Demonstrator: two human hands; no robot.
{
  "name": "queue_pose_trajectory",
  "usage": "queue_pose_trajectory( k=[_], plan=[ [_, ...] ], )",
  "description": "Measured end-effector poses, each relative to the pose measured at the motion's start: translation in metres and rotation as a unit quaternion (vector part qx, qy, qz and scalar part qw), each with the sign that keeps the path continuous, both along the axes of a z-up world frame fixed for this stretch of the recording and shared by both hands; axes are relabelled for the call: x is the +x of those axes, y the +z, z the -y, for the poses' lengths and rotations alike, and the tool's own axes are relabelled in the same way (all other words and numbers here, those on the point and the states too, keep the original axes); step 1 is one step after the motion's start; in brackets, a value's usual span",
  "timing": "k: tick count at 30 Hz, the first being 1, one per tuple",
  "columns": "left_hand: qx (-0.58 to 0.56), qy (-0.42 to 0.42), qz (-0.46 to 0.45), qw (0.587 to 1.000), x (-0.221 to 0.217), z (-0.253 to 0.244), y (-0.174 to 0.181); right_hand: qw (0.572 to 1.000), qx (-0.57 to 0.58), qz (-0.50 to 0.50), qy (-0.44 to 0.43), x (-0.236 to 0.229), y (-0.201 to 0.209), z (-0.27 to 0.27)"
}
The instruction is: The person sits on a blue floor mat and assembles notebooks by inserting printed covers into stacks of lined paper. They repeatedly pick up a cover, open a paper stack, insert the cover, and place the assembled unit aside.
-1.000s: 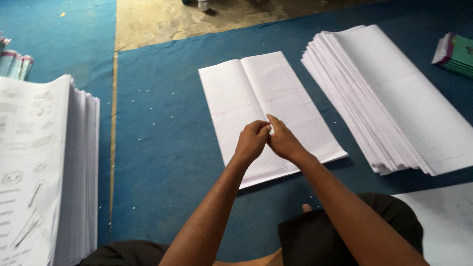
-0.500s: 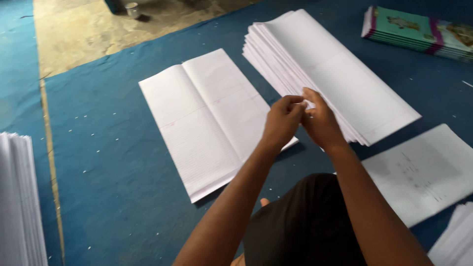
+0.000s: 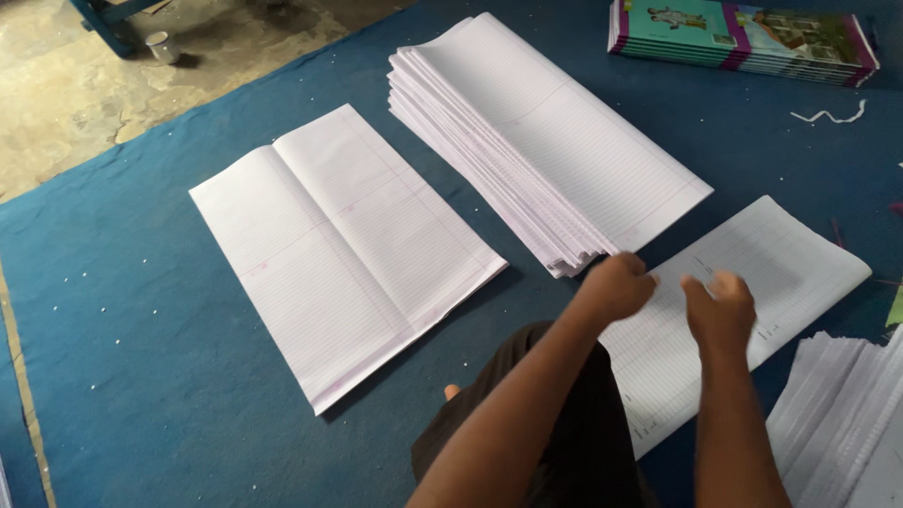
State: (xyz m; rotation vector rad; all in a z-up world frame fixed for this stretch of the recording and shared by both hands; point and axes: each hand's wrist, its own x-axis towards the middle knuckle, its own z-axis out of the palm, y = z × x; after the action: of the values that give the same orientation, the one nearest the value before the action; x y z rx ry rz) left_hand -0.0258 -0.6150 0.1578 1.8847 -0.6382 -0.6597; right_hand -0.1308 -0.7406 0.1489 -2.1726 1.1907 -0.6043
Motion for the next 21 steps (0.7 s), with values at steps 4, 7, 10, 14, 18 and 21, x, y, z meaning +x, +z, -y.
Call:
queue_pose_trajectory(
  k=[4,7,10,14,18,21],
  plan=[
    [0.061,-0.082,0.04,0.994,-0.008,0.025,-0.042,0.985,0.075,-0.103,-0.116,-0.047,-0.034,0.009],
    [0.147,-0.158,0.065,0.974,-0.007,0.035,-0.056,0.964,0.054,-0.209,-0.152,-0.071,-0.05,0.002],
    [0.183,-0.161,0.059,0.968,-0.003,0.032,-0.057,0.958,0.066,-0.21,-0.181,-0.082,-0.066,-0.002],
    [0.188,-0.156,0.05,0.968,-0.005,0.028,-0.052,0.967,0.147,-0.108,-0.176,-0.086,-0.09,0.004],
    [0.19,-0.15,0.039,0.97,-0.005,0.031,-0.052,0.934,0.281,0.1,-0.194,-0.079,-0.093,0.012],
    [0.186,-0.138,0.024,0.973,-0.003,0.032,-0.058,0.921,0.296,0.178,-0.178,-0.069,-0.073,0.012]
  ],
)
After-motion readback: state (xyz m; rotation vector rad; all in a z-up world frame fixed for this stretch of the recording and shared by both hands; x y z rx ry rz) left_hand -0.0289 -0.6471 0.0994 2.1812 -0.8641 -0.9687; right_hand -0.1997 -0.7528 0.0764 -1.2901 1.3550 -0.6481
